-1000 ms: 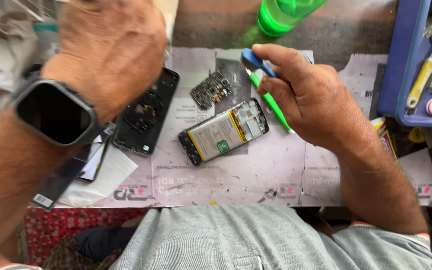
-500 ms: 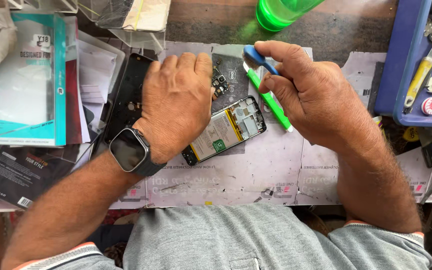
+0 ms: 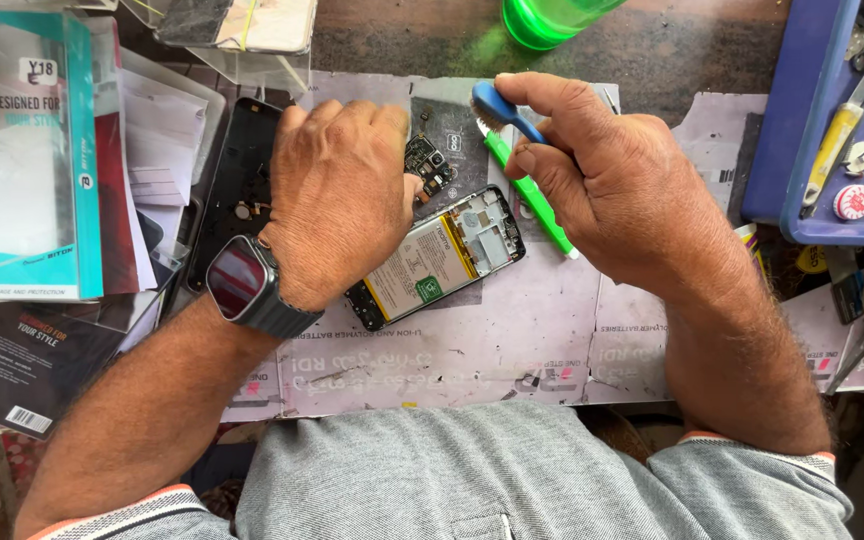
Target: The person manipulates the internal circuit board of a mobile phone by hand, applying a cleaning solution from a green spray bottle to a brush and scrubbing the board components.
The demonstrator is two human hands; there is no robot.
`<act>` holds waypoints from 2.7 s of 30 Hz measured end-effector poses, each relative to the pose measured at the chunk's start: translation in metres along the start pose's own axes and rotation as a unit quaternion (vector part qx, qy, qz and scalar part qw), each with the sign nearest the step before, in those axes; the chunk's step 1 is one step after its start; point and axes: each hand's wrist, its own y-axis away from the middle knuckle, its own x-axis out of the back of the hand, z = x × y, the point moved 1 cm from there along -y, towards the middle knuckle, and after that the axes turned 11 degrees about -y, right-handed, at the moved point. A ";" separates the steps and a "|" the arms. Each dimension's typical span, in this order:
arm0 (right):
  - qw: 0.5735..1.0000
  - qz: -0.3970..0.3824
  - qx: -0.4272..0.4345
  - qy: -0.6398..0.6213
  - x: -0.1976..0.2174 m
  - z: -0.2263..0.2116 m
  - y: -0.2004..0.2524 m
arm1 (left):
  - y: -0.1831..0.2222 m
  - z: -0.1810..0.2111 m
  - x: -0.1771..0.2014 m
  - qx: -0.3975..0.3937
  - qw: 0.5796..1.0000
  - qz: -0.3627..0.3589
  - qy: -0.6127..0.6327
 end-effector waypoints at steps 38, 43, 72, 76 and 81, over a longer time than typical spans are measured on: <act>0.993 0.041 0.039 -0.105 -0.005 -0.020 0.001 | 0.006 -0.030 -0.020 0.211 0.628 -0.066 0.746; 0.996 0.029 -0.026 -0.075 -0.010 -0.023 0.005 | 0.004 -0.009 -0.014 0.167 0.603 -0.070 0.777; 0.960 0.077 0.242 0.115 -0.025 0.018 -0.027 | -0.010 -0.014 -0.028 0.117 0.674 -0.031 0.729; 0.964 0.089 0.216 0.124 -0.029 0.021 -0.022 | -0.008 -0.014 -0.031 0.115 0.675 -0.022 0.728; 0.964 0.098 0.213 0.122 -0.027 0.018 -0.021 | -0.007 -0.014 -0.029 0.116 0.677 -0.024 0.727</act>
